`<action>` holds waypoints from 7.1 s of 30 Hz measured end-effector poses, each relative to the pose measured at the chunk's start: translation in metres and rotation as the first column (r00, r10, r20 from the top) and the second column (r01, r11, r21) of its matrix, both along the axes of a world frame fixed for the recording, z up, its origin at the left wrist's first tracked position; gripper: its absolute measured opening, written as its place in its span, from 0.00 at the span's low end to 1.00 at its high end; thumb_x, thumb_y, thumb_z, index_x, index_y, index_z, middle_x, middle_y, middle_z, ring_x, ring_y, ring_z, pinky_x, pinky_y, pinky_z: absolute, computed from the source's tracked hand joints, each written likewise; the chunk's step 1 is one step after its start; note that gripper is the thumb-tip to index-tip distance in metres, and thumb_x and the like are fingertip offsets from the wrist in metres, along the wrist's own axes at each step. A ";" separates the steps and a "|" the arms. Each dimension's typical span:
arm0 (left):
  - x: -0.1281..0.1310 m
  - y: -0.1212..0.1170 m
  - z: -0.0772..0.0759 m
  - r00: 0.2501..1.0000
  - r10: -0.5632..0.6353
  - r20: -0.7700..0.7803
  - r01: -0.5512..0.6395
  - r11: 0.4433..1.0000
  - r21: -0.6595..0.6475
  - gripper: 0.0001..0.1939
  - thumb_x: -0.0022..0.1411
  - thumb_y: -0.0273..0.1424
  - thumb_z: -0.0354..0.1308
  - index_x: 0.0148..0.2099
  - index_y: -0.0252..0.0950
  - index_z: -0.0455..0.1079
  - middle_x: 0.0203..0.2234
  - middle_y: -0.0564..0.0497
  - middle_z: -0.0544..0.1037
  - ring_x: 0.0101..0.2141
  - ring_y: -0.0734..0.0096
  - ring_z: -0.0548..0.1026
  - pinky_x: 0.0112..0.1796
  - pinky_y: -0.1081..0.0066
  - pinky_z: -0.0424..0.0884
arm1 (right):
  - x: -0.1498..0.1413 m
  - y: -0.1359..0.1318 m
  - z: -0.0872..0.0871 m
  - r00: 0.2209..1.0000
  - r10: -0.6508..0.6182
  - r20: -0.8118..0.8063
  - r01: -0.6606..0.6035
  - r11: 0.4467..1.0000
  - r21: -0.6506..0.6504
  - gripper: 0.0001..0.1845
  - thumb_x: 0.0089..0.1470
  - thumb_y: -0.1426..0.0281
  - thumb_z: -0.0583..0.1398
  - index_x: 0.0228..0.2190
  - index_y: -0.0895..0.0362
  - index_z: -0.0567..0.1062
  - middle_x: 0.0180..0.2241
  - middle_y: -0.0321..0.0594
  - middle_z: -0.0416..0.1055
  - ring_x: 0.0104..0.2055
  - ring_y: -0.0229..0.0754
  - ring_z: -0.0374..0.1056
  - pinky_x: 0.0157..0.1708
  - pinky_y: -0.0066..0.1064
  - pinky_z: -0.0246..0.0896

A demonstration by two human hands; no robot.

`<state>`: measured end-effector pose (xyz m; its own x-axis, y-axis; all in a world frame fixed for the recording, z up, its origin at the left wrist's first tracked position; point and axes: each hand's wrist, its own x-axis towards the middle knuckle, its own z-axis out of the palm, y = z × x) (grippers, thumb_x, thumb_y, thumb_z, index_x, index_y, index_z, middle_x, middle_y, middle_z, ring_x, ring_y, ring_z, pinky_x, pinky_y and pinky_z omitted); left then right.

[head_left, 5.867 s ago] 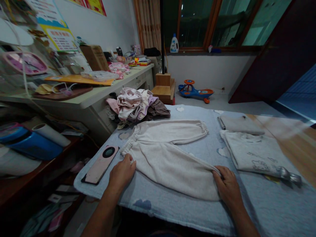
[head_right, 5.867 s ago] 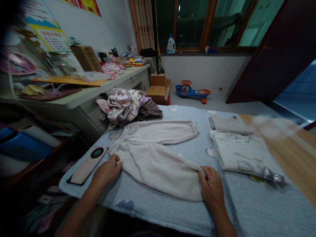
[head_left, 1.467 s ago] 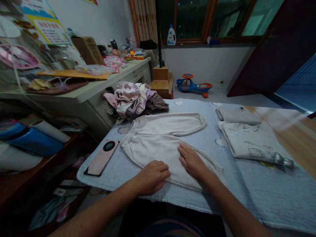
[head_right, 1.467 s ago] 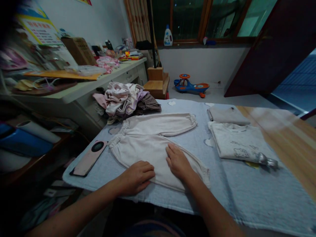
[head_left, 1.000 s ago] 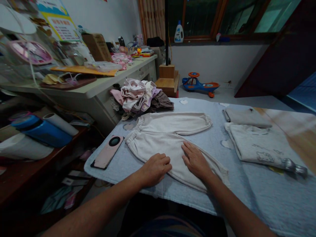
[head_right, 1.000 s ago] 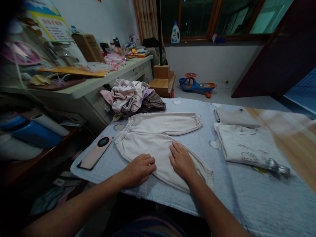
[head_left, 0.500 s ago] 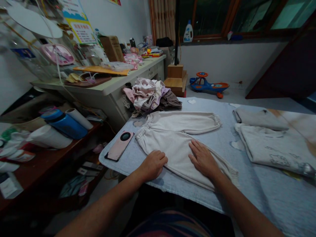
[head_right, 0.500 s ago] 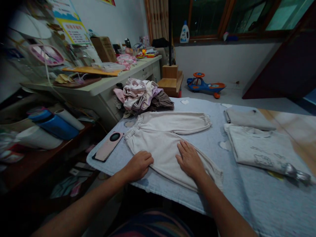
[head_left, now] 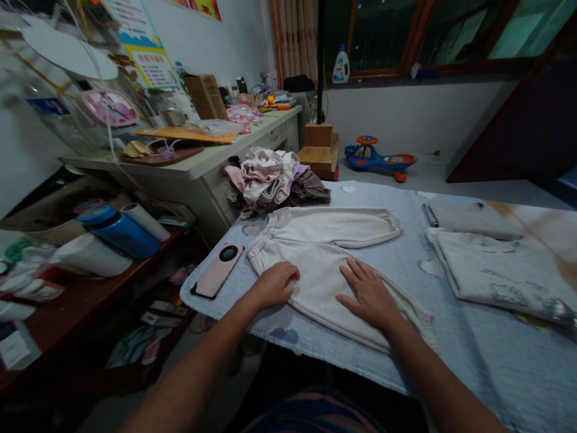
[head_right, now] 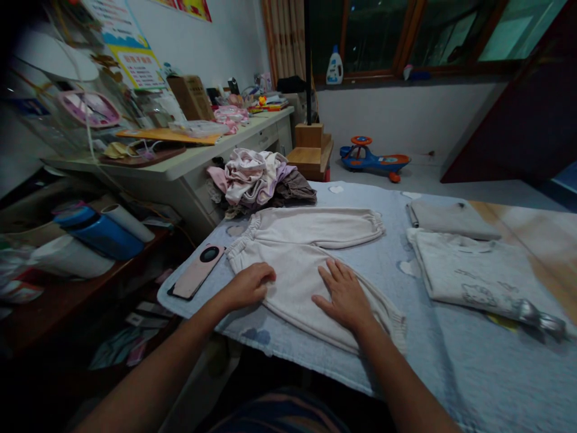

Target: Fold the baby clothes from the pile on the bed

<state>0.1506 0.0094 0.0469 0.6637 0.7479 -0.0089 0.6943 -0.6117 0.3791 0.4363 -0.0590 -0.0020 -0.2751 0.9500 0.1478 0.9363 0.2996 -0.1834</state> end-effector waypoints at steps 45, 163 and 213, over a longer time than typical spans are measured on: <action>0.082 0.145 -0.036 0.931 0.343 -0.122 -0.294 0.906 0.304 0.21 0.69 0.34 0.46 0.60 0.31 0.65 0.63 0.37 0.63 0.63 0.55 0.59 0.61 0.57 0.55 | -0.056 0.104 0.000 0.997 -0.066 -0.044 0.065 0.997 -0.033 0.33 0.63 0.56 0.51 0.64 0.58 0.60 0.67 0.45 0.53 0.69 0.52 0.45 0.66 0.46 0.35; 0.079 0.113 -0.046 0.965 -0.238 0.110 0.217 0.961 0.173 0.23 0.62 0.43 0.60 0.59 0.50 0.69 0.59 0.49 0.68 0.59 0.56 0.63 0.59 0.53 0.57 | -0.008 0.128 -0.001 0.949 -0.042 -0.314 0.073 0.993 0.090 0.16 0.63 0.71 0.50 0.46 0.58 0.74 0.46 0.45 0.75 0.48 0.41 0.67 0.51 0.31 0.56; 0.083 0.116 -0.050 0.984 0.156 -0.083 -0.139 0.974 0.181 0.27 0.67 0.47 0.47 0.66 0.49 0.58 0.67 0.49 0.56 0.66 0.41 0.49 0.58 0.31 0.44 | 0.046 0.183 -0.005 0.875 -0.476 0.092 0.484 0.869 -0.102 0.36 0.64 0.52 0.46 0.65 0.59 0.56 0.69 0.52 0.46 0.70 0.53 0.40 0.65 0.45 0.35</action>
